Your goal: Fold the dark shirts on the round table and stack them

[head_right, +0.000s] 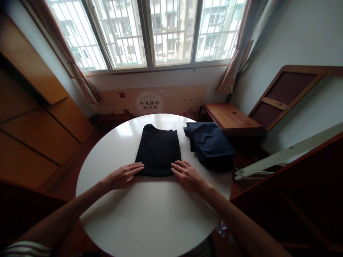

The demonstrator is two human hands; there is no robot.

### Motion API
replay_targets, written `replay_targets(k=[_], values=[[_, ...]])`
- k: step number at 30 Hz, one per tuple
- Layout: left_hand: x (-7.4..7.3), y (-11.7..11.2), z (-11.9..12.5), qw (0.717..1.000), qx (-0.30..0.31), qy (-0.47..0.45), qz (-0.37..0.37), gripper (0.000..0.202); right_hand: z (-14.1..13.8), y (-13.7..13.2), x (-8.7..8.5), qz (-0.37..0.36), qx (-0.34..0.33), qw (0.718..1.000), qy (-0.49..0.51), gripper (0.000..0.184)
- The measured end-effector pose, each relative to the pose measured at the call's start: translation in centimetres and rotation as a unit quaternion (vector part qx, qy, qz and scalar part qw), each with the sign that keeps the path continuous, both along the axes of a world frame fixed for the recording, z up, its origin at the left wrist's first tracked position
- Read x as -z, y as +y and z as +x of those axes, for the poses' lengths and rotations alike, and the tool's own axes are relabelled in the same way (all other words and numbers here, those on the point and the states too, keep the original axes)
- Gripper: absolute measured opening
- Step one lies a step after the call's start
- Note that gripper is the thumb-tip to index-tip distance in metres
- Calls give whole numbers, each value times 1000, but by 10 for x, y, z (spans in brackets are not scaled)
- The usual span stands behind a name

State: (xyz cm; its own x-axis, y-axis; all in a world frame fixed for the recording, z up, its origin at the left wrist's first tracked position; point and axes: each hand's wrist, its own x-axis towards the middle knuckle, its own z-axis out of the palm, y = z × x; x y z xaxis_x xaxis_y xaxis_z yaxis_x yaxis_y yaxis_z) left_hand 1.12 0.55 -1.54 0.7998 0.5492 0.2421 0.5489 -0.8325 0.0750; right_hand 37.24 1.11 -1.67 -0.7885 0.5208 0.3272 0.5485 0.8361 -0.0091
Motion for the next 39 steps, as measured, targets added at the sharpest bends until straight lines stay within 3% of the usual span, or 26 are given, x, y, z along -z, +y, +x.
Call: replay_targets(k=[5, 11, 14, 17, 22, 26, 28, 30, 32, 34, 36, 39], values=[[-2, 2, 1, 999, -28, -21, -36, 55, 2, -4, -3, 14, 35, 999, 19, 38], [15, 15, 3, 996, -25, -87, 0, 38, 2, 10, 10, 8, 32, 998, 58, 30], [9, 11, 7, 984, -40, -168, 33, 30, -1, 10, 7, -6, 11, 993, 120, 28], [-22, -6, 12, 960, -86, -264, 39, 22, -3, -1, -19, -37, 25, 973, 228, 24], [-109, -29, 20, 905, -200, -372, 49, 18, -11, -22, -105, -58, 122, 913, 386, 22], [-170, -20, 28, 851, -224, -472, 47, 28, -22, -18, -165, -30, 148, 868, 472, 29], [-190, -10, 32, 835, -207, -508, 28, 31, -26, -8, -182, -46, 131, 843, 519, 33], [-200, 6, 34, 823, -185, -537, -12, 34, -29, 8, -189, -93, 94, 814, 565, 34], [-200, 28, 35, 812, -161, -557, -72, 38, -32, 32, -188, -150, 54, 786, 597, 36], [-192, 59, 35, 806, -149, -557, -132, 43, -34, 63, -182, -193, 49, 777, 597, 39], [-177, 94, 36, 813, -180, -528, -169, 46, -38, 96, -172, -211, 122, 804, 542, 44], [-146, 139, 39, 828, -270, -464, -164, 48, -48, 136, -153, -207, 273, 841, 419, 45]])
